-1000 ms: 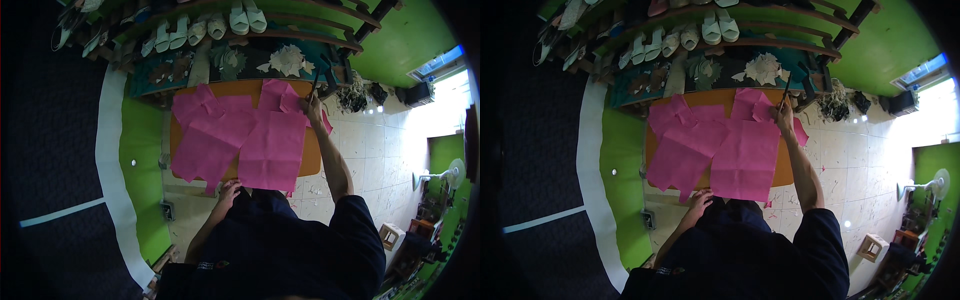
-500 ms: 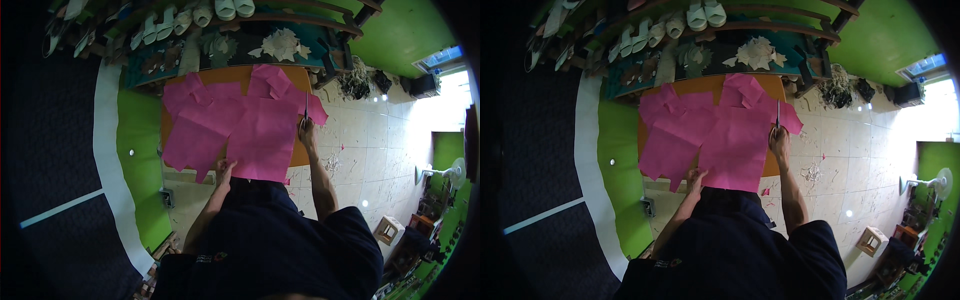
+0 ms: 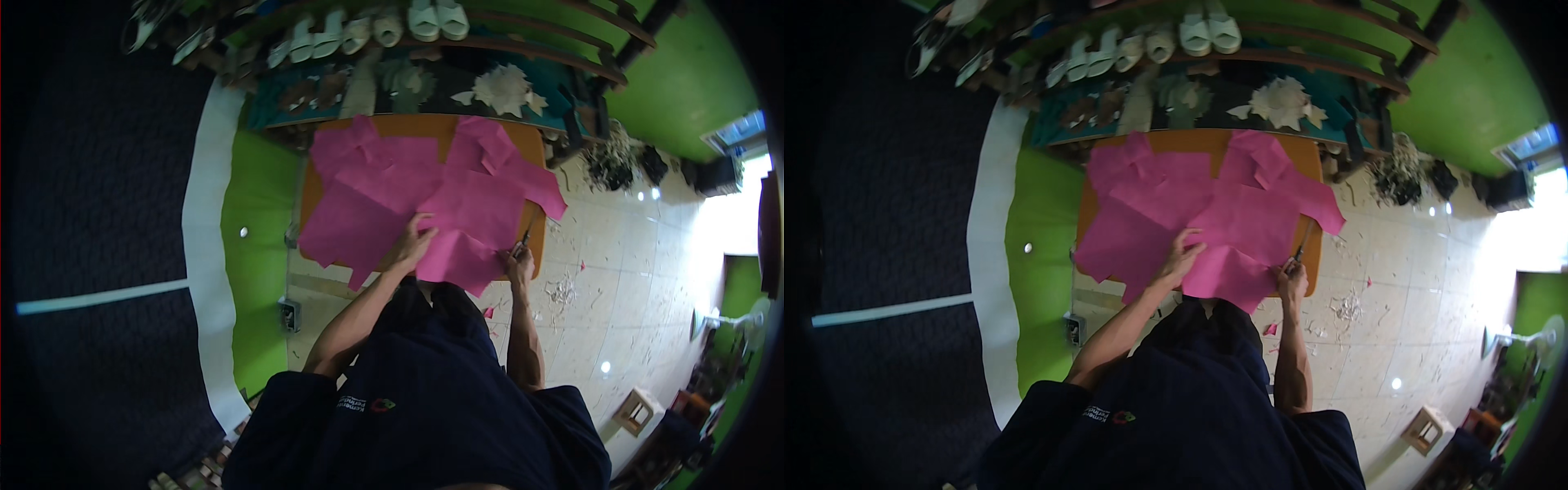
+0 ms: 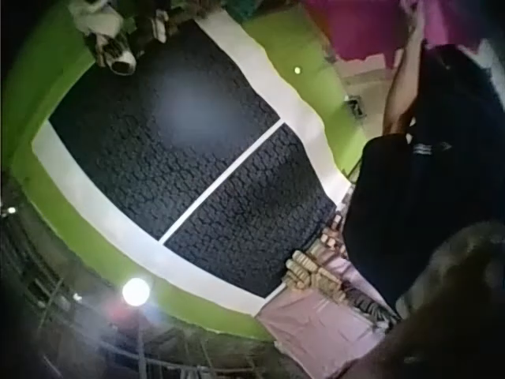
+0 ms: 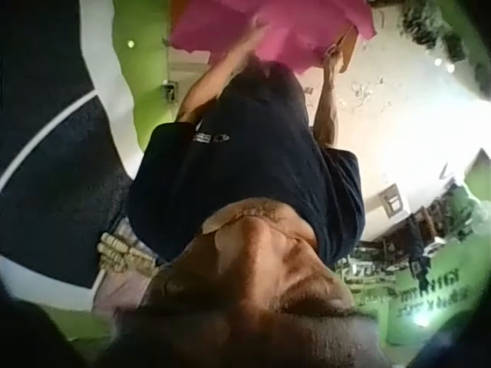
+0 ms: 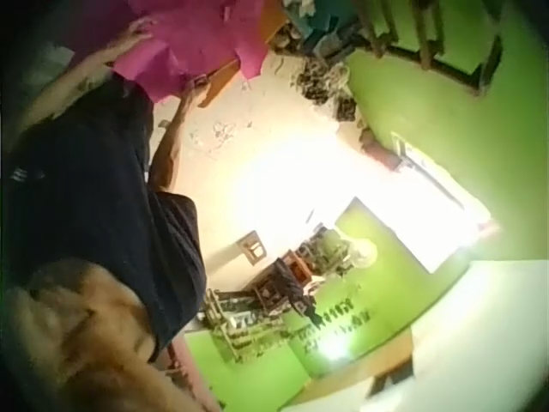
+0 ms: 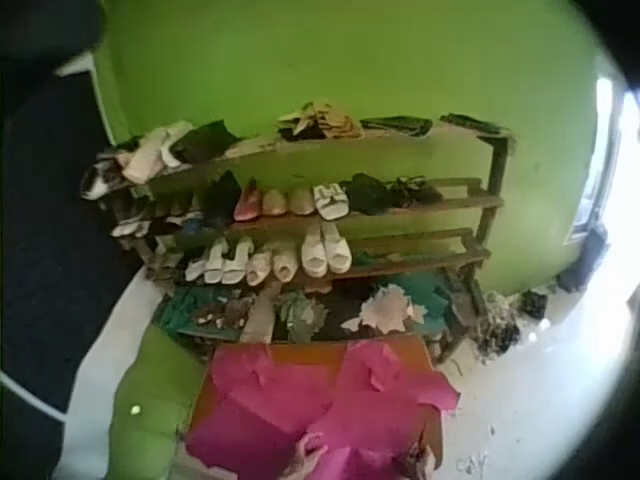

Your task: Cutting pink fabric or material into specific pattern shapes using scissors on a work table.

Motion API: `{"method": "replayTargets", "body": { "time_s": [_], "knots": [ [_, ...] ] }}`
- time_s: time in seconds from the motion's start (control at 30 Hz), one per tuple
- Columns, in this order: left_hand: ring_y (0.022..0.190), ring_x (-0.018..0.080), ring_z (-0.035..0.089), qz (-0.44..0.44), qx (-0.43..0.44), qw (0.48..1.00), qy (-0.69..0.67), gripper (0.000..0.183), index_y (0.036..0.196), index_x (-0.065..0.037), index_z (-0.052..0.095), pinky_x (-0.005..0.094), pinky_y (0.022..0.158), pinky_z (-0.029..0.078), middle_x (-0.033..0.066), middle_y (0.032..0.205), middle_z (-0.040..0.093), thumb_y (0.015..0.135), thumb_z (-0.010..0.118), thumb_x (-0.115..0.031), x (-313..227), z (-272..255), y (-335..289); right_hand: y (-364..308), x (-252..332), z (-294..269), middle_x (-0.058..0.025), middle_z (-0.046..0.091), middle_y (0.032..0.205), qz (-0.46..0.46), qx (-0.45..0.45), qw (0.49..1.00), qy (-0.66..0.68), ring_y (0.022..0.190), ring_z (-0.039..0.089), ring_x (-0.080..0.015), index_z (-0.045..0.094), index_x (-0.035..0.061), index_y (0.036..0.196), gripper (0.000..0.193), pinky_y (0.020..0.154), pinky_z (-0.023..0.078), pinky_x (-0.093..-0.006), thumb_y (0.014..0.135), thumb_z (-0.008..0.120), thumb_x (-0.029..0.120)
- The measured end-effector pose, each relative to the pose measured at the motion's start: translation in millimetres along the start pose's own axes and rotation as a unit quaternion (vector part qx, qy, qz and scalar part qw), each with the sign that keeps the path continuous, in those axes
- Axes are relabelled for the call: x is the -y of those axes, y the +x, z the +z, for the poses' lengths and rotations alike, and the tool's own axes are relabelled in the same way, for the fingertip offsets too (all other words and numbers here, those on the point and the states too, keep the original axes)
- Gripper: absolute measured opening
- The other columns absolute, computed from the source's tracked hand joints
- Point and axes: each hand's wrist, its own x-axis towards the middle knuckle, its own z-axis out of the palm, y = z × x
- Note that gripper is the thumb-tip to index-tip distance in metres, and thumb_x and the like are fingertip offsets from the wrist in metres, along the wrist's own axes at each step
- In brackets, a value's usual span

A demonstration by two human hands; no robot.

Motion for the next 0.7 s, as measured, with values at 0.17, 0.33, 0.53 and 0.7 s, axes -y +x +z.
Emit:
{"method": "replayTargets", "body": {
  "time_s": [0.17, 0.33, 0.53, 0.7],
  "knots": [
    [0.106, 0.0207, 0.063, 0.065, 0.203, 0.976, 0.037, 0.056, 0.143, -0.014, 0.055, 0.0333, 0.088, 0.053, 0.0139, 0.132, 0.062, 0.089, 0.070, -0.014, -19.0, 2.9, -15.3, -4.3, -16.9, -16.5, -0.0049, 0.057, 0.071, -0.099, 0.008, 0.983, 0.153, 0.061, 0.053, -0.0138, 0.055, 0.0024, 0.090, 0.019, 0.057, 0.045, -0.0307, 0.083, 0.070, 0.013],
    [0.109, 0.0217, 0.064, 0.177, 0.227, 0.948, 0.135, 0.043, 0.133, -0.008, 0.063, 0.0352, 0.093, 0.051, 0.0160, 0.129, 0.065, 0.091, 0.067, -0.015, -32.9, 3.3, -63.2, 7.5, -20.4, -50.9, -0.0076, 0.052, 0.067, -0.199, -0.142, 0.969, -0.026, 0.057, 0.048, -0.0187, 0.051, 0.0038, 0.086, 0.017, 0.055, 0.043, -0.0359, 0.092, 0.060, 0.017],
    [0.119, 0.0258, 0.062, 0.259, 0.289, 0.916, 0.102, 0.048, 0.137, -0.008, 0.060, 0.0373, 0.099, 0.050, 0.0185, 0.130, 0.064, 0.091, 0.068, -0.015, -12.1, -26.1, -110.5, -24.6, 95.6, -65.3, -0.0172, 0.061, 0.072, -0.298, -0.214, 0.916, -0.161, 0.064, 0.063, -0.0334, 0.052, 0.0051, 0.092, 0.016, 0.057, 0.045, -0.0443, 0.095, 0.059, 0.020],
    [0.140, 0.0283, 0.042, 0.194, 0.388, 0.895, 0.104, 0.078, 0.158, -0.015, 0.027, 0.0389, 0.115, 0.038, 0.0136, 0.160, 0.031, 0.092, 0.068, -0.011, 9.1, -49.0, -136.7, -47.4, 214.1, -13.1, -0.0110, 0.062, 0.072, -0.368, -0.051, 0.927, -0.039, 0.062, 0.065, -0.0201, 0.056, 0.0081, 0.120, 0.026, 0.059, 0.050, -0.0360, 0.095, 0.057, 0.014]
  ]
}}
